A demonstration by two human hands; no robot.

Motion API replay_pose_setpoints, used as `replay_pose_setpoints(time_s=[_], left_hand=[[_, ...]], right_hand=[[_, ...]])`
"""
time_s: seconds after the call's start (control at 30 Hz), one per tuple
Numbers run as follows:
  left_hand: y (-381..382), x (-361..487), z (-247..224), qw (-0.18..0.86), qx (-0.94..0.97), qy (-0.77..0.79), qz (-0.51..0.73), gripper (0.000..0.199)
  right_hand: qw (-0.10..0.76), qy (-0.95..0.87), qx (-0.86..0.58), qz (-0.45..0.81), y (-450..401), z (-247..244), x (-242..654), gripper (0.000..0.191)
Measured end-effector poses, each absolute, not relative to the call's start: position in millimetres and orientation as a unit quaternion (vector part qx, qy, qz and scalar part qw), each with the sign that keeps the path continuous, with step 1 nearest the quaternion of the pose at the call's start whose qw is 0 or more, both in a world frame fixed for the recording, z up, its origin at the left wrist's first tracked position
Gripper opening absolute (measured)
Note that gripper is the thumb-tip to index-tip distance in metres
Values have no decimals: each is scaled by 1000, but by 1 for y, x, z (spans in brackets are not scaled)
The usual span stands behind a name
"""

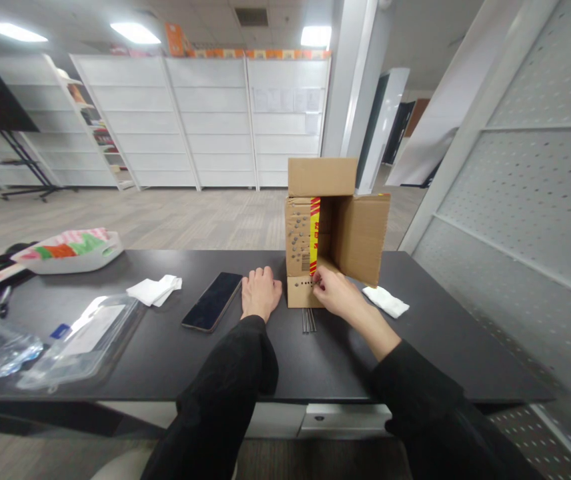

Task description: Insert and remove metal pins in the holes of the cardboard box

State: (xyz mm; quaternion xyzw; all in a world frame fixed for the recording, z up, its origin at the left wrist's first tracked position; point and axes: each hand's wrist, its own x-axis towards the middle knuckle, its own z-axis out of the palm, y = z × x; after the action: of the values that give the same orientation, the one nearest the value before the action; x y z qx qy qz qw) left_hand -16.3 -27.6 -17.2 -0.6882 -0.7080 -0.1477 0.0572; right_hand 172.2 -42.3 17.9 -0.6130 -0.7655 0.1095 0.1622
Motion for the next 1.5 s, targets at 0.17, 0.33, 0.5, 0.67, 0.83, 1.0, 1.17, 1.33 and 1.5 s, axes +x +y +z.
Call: replay_pose_setpoints(time_s=[0.17,0.33,0.5,0.67,0.83,1.0,1.17,1.33,1.5], left_hand=[[-28,-16,-16,58,-690,-706,-149,17],[-28,-15,-15,54,-690,-707,-148,18],[-28,-16,-16,60,-691,-704,-152,18],[-28,-16,-18,70,-688,-706,-152,17],[-27,-16,-18,68,-688,-706,-154,16],[-26,-16,-20,74,-690,-703,-157,16],[-27,-16,-19,71,-688,-706,-153,17],[-29,-15,-15,64,-689,-706,-149,17],[-28,-16,-17,68,-690,-704,-155,17]], right_hand=[[153,-759,-624,108,-39,19,171,16],[144,-754,-633,100,-39,24,168,15],[121,-745,-651,82,-39,28,166,16],[96,-742,-659,79,-38,32,163,18],[88,-735,-666,89,-39,35,161,21],[103,-726,-675,85,-38,37,160,22],[112,-727,-673,80,-39,40,161,23],[80,-741,-664,64,-40,38,163,23],[58,-741,-666,59,-39,36,162,23]])
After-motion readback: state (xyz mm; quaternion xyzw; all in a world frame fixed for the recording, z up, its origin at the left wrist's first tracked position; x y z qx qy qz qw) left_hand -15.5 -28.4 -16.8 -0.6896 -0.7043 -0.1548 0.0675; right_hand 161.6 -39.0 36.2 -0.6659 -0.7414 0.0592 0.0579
